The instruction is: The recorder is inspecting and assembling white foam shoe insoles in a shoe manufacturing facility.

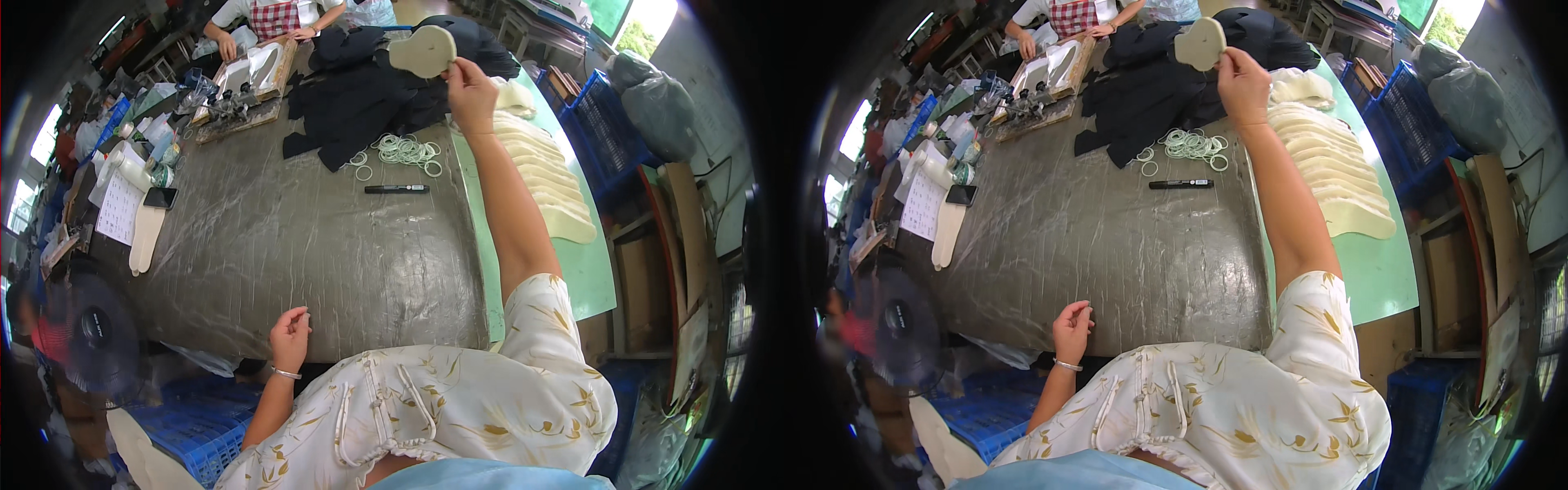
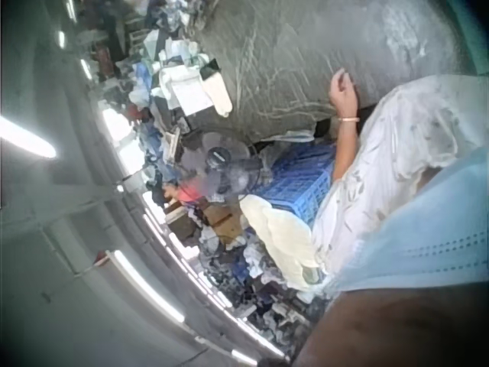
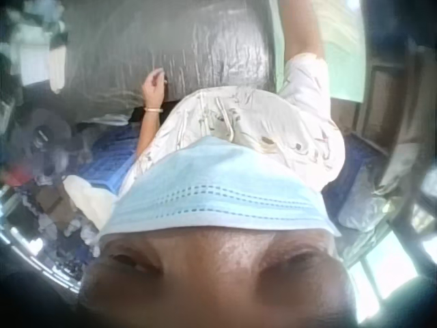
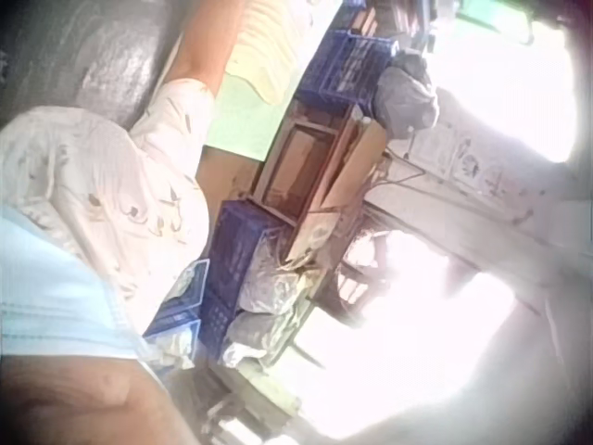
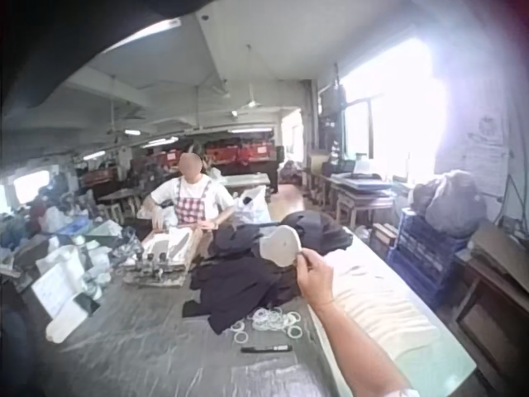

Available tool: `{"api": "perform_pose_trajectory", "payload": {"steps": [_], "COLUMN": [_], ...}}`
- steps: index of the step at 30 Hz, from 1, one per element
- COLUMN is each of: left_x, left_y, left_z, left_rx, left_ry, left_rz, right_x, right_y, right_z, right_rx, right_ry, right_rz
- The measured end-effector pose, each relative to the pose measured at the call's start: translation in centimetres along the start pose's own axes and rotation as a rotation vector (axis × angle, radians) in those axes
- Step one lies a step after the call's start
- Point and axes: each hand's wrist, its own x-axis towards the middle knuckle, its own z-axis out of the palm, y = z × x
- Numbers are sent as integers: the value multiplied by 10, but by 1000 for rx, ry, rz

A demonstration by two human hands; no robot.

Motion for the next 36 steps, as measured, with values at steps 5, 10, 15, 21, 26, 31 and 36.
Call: {"api": "perform_pose_trajectory", "payload": {"steps": [5, 10, 15, 21, 26, 31, 36], "left_x": [-1, 3, 6, 4, 7, 5, 3], "left_y": [-3, -22, -25, -19, -21, -20, -20], "left_z": [0, -2, 4, 7, 3, 5, 4], "left_rx": [-51, 30, 152, 211, 309, 207, 207], "left_ry": [13, 30, 66, 96, 49, 76, 88], "left_rz": [-8, 70, 160, 206, 268, 213, 228], "right_x": [-11, -28, -39, -108, -189, -192, -177], "right_y": [-21, -46, -77, 3, 52, 60, 69], "right_z": [-44, -79, -127, -183, -189, -168, -163], "right_rx": [-195, -186, 122, 335, 154, 204, 199], "right_ry": [-110, -152, -195, -87, 55, 210, 245], "right_rz": [-99, -13, 215, 866, 1103, 1016, 974]}}
